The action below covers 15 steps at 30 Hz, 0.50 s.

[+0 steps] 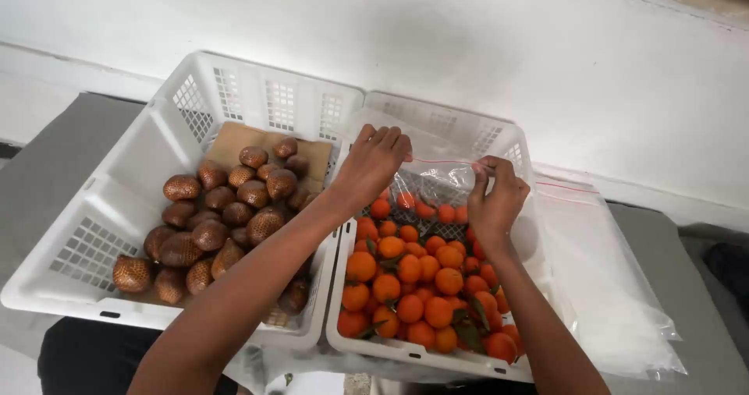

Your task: The person places small orange fruits from a white crate into a clear plastic bag. They then seal the bag and set it aside.

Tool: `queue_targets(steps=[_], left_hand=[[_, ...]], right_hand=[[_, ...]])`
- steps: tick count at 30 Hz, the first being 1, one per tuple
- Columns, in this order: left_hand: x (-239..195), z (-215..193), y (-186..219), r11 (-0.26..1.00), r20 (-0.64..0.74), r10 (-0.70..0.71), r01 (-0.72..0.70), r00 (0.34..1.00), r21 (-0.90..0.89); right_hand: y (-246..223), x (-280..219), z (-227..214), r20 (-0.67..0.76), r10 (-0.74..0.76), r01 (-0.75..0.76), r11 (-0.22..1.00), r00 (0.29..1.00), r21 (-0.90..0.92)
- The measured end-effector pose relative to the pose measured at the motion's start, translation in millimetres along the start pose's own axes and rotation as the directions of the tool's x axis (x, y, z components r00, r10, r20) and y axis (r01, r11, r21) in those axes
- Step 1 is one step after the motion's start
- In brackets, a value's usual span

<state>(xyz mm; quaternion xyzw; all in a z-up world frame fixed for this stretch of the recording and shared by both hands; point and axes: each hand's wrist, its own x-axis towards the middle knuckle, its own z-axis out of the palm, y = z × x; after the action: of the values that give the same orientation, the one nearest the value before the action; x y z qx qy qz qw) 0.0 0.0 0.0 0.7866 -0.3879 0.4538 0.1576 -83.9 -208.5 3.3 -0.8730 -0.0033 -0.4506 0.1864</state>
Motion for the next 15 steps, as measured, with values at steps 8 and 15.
queue_targets(steps=[8,15], left_hand=[[3.2,-49.1,-40.6,0.996,-0.067,-0.073,0.076,0.995,0.049],[4.8,-73.9,-79.9,0.812,-0.156,-0.402,0.272,0.902,-0.516]], right_hand=[[9.0,11.8,-12.5,-0.251,0.034,0.009,0.986,0.967,0.165],[15.3,18.9,-20.7,-0.285,0.275,-0.161,0.916,0.918,0.367]])
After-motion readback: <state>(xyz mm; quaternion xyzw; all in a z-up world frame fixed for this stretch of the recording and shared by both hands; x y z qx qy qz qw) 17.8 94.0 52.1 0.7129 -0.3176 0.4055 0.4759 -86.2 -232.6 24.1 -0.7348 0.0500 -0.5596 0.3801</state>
